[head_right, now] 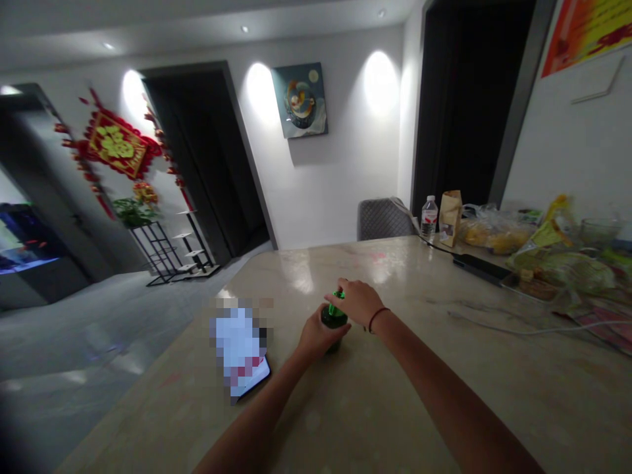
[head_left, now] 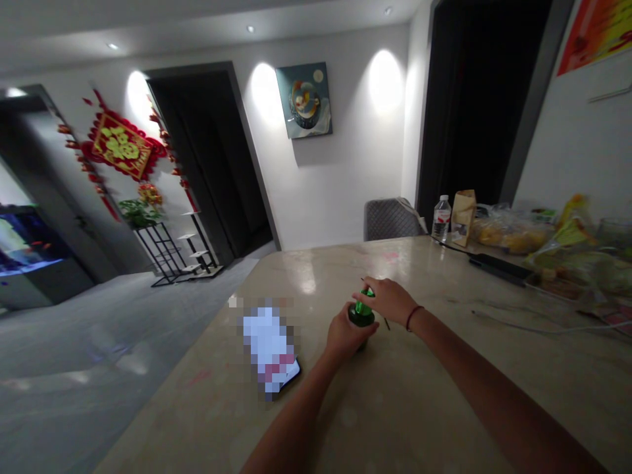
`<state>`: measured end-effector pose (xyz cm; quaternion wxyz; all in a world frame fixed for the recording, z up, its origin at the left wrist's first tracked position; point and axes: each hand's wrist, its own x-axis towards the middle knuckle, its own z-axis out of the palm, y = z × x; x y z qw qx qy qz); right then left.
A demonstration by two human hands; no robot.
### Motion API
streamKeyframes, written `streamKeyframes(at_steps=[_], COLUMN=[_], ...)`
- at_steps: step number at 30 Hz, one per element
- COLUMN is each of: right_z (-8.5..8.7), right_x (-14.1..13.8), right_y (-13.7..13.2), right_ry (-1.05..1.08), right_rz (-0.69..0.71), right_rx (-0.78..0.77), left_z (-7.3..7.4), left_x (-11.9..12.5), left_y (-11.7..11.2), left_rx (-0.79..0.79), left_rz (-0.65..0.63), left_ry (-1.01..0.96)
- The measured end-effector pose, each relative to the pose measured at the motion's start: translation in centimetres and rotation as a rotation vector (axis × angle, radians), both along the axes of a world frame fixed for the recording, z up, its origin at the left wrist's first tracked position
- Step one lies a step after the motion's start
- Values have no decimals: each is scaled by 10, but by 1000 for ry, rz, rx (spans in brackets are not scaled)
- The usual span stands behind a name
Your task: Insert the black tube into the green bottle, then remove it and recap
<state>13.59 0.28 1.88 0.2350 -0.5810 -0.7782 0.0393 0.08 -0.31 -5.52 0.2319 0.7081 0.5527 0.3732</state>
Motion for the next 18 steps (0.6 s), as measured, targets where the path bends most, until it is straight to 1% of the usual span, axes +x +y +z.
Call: streamKeyframes(at_steps=[6, 8, 10, 12, 14, 15, 16, 17, 18], right_z=[3, 5, 7, 7, 6, 6, 5, 5, 5], right_x=[3, 5, 8, 13, 17, 18, 18, 18, 17], right_y=[0, -1, -2, -1, -1, -1, -1, -1, -1], right_ry=[32, 44, 72, 112, 144, 157, 169, 178, 177], right_rz=[42, 79, 164, 292, 423, 466, 478, 453, 392], right_rx=[-12, -27, -60, -85, -79, -71, -68, -71, -80], left_z=[-1, -2, -3, -3, -3, -2, -1, 0, 1], left_x=[2, 1, 0, -1, -1, -1, -1, -1, -1], left_y=[0, 1, 2, 2, 1, 1, 0, -1, -2], left_rx=[-13, -20, -28, -35, -28, -26, -25, -26, -27], left_rz=[1, -12, -24, -22, -11, -7, -5, -2, 1], left_ry=[27, 17, -1, -4, 14, 26, 38, 47, 53])
